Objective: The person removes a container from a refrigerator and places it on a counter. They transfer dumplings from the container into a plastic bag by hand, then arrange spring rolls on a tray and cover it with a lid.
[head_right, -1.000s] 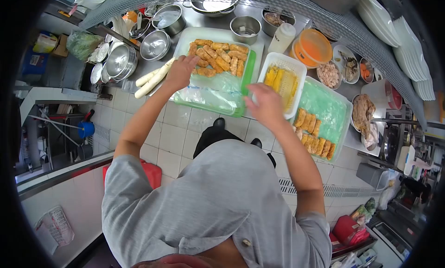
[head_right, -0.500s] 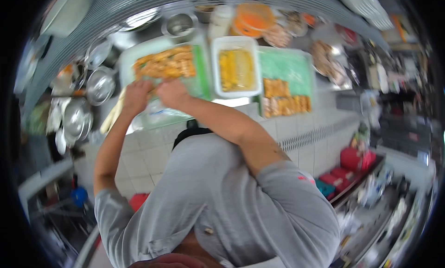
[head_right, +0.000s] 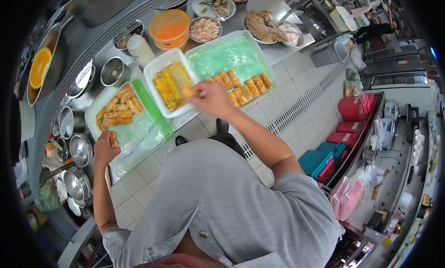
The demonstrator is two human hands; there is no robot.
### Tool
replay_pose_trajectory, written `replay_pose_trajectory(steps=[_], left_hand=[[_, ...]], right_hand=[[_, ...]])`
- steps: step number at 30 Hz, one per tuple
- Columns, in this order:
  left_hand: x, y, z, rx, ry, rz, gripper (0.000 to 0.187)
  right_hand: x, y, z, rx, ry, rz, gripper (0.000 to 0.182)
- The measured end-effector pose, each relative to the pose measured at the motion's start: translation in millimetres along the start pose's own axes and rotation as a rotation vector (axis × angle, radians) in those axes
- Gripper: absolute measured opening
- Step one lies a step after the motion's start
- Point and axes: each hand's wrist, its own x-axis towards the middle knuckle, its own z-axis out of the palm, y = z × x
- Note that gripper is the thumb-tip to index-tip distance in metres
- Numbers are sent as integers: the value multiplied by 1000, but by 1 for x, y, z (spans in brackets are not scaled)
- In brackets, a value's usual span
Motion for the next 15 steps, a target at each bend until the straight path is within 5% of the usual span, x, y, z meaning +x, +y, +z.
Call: replay_pose_trajectory(steps=[7, 11, 15], left_hand=[[107, 241, -67, 6, 251, 587, 48], [182, 383, -10, 26, 191, 785, 41], [220, 462, 62, 159, 142, 888, 33]], right_hand=[[25, 148, -135, -372, 302, 168, 34], [43, 169, -156, -442, 293, 169, 33], [59, 188, -157, -465, 260, 99, 32]])
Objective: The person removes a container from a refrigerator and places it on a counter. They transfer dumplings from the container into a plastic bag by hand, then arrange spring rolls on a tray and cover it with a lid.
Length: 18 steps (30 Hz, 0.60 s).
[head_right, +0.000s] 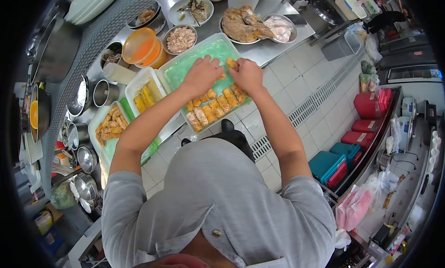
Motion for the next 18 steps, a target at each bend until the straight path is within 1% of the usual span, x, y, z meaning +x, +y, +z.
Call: replay_pose_trajectory(steps=[2, 5, 8, 11, 13, 14, 15, 16, 17, 18], left_hand=[[12, 7, 18, -17, -80, 29, 30], [15, -3, 28, -183, -310, -65, 31], [12, -15, 34, -447, -101, -238, 28], [14, -26, 38, -595, -75, -318, 30], [13, -28, 38, -614, -30, -320, 33], [6, -33, 43, -555, 57, -297, 38], [-6, -29, 37, -460, 195, -327, 40], [-11, -30, 32, -379, 110, -354, 43], [-13, -32, 26, -417, -69, -420, 44], [-16, -27, 16, -423, -118, -442, 42]], right_hand=[[3, 3, 6, -14, 2, -42, 32], [5, -1, 0, -77, -190, -70, 30], [4, 2, -4, 63, -176, -38, 26], [6, 1, -1, -93, -289, -107, 25], [7, 7, 3, -105, -298, -124, 25], [9, 10, 9, -83, -288, -124, 26], [10, 3, 4, -93, -308, -137, 29], [11, 16, 17, -65, -246, -192, 33], [8, 12, 19, -14, -138, -172, 35], [3, -5, 11, 12, -136, -95, 34]])
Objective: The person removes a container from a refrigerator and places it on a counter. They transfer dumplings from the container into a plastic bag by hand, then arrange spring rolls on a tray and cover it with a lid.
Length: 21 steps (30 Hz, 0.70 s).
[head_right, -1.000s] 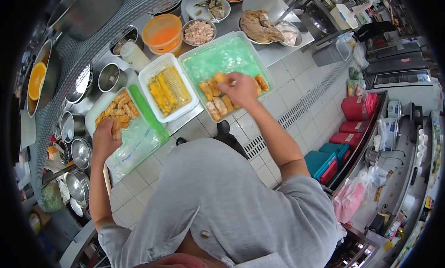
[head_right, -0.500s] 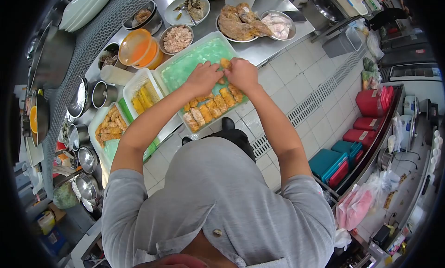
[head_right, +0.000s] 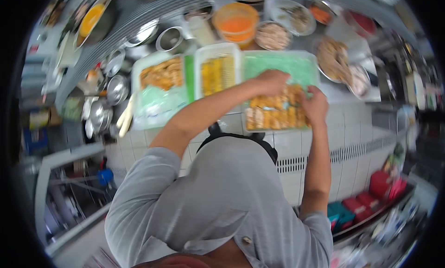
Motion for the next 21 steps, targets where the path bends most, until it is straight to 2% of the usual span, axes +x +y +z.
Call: replay_pose_trajectory(steps=[1, 4, 5, 8, 10, 12, 16, 18, 21], left_hand=[[-11, 2, -12, 0, -41, -16, 41], [-73, -13, -45, -170, 328, 72, 36], [-100, -32, -60, -213, 343, 55, 33], [-203, -120, -85, -89, 582, -24, 32], [-269, -173, -97, 86, 485, -341, 36], [-319, -220, -86, 257, 425, -448, 44], [-354, -249, -64, 406, 362, -388, 54], [-358, -260, -56, 486, 355, -338, 57], [-361, -266, -55, 438, 331, -327, 55]], right_hand=[[1, -21, -8, 23, 14, 82, 35], [-1, -79, -2, 244, 96, -63, 35], [-7, -111, -1, 304, 56, -113, 33], [-24, -200, 28, 251, -109, -318, 33], [-32, -253, 58, 226, -199, -475, 32], [-38, -299, 101, 193, -212, -624, 31], [-34, -380, 158, -9, -268, -676, 30], [-30, -395, 194, -102, -236, -696, 29], [-32, -409, 213, -252, -188, -725, 27]])
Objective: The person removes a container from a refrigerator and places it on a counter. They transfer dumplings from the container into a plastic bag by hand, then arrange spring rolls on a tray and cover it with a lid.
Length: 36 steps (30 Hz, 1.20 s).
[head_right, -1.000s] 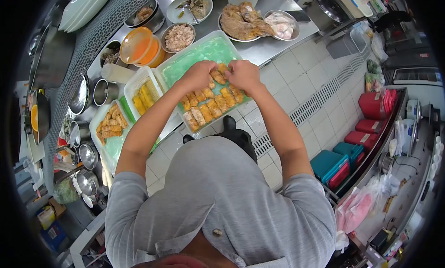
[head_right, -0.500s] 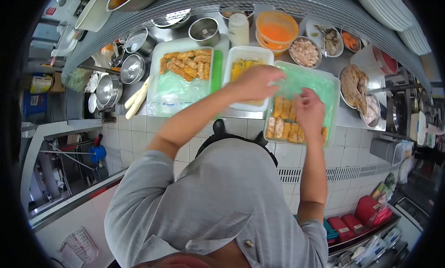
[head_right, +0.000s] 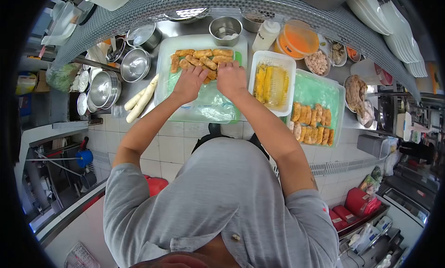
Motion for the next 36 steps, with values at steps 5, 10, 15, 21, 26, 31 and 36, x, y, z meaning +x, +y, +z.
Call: replay_pose_trajectory(steps=[5, 10, 15, 21, 26, 31, 36], left_hand=[[2, -9, -12, -26, -89, 31, 46], [-10, -14, -8, -48, -33, 49, 37], [-17, -20, 2, -47, -111, -29, 41], [-28, -44, -3, -429, -62, -123, 40], [-28, -38, -36, -767, -141, -223, 53], [12, 21, -82, -719, -42, -25, 58], [79, 117, -111, -560, -57, 172, 58]], right_hand=[[-7, -9, 1, -9, -6, -59, 27], [-7, -19, -5, -36, -100, 42, 29], [0, -34, -6, -29, -168, 79, 28], [-11, -21, -11, 392, -199, 266, 33], [-52, 17, -57, 818, 36, 275, 42], [-145, 132, -111, 614, 338, 470, 43], [-251, 278, -131, 35, 387, 713, 39]])
